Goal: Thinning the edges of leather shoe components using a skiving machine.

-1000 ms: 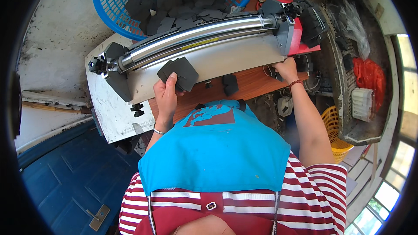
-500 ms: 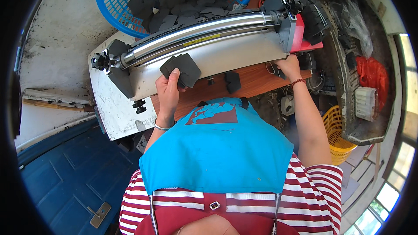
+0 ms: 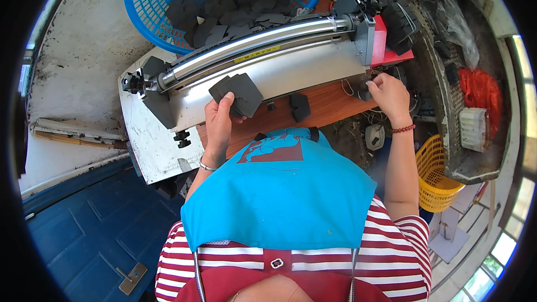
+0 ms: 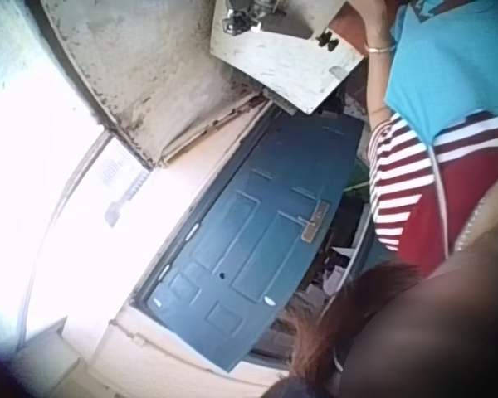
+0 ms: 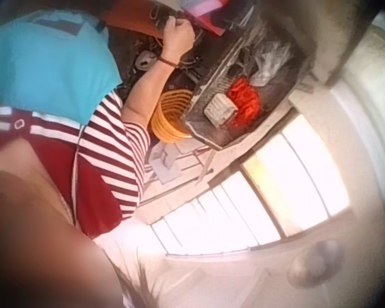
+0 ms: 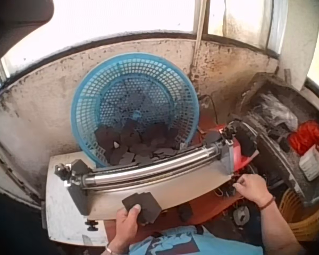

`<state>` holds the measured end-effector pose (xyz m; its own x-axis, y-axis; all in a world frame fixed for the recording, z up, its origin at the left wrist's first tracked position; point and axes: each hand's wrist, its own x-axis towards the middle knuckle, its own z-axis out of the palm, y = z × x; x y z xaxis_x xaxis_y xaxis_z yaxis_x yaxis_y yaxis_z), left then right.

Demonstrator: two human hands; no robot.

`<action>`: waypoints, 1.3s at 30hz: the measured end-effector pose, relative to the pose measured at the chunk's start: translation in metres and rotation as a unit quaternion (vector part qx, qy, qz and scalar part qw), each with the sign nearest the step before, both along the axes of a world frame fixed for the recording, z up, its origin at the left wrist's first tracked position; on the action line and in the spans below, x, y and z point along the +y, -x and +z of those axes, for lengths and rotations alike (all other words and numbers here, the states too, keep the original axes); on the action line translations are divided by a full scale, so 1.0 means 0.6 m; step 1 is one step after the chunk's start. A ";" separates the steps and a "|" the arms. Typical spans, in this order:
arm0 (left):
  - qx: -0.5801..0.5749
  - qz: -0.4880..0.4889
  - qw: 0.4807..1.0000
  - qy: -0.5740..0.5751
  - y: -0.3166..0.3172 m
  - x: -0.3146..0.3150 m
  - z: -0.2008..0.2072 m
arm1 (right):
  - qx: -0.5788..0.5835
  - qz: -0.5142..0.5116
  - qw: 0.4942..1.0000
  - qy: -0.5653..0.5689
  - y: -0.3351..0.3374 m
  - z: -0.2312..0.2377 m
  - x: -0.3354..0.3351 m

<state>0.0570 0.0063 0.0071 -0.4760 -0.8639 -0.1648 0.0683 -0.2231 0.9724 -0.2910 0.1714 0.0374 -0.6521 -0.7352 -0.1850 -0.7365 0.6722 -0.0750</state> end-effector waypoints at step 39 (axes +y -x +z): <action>0.014 -0.010 0.998 -0.063 -0.001 -0.003 0.006 | -0.563 0.165 0.796 0.148 -0.254 -0.009 -0.201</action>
<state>0.0577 0.0043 0.0108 -0.4995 -0.8269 -0.2583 0.0898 -0.3460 0.9339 -0.1387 0.0510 0.0323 0.0434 -0.9522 -0.3023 -0.2231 0.2857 -0.9320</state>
